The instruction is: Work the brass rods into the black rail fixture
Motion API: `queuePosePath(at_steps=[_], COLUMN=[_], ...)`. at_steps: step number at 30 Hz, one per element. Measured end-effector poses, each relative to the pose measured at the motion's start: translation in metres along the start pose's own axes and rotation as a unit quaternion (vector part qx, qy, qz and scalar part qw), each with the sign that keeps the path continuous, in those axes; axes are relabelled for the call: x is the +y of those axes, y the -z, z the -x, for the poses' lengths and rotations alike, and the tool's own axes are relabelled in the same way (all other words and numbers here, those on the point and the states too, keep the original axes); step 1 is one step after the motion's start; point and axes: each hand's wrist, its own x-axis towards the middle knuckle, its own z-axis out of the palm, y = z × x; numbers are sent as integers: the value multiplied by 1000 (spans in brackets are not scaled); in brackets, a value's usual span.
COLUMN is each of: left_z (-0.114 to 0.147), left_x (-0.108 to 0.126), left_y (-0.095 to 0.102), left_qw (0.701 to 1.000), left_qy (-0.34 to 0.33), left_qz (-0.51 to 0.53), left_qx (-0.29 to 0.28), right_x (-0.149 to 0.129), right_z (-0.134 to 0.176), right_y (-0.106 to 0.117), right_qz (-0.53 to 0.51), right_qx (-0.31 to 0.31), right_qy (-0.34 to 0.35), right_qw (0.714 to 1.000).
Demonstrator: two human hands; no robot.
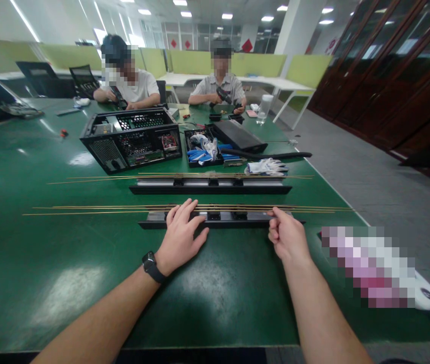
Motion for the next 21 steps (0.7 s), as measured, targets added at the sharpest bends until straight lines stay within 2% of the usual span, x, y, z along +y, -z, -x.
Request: queuePosePath(at_steps=[3,8,16,21], left_z=[0,0,0,0], left_x=[0,0,0,0], left_y=[0,0,0,0], left_qw=[1000,1000,1000,1000], left_qy=[1,1,3,4], left_qz=[1,3,3,1], left_qx=[2,4,0,-2], right_x=[0,3,-2,2], right_z=[2,5,1,4], right_y=[-2,-4,0,-3], right_qz=[16,39,-1,43], right_qx=[5,-64,-1,-56], right_qy=[2,-19,-2,-8], right_qw=[1000,997,1000,997])
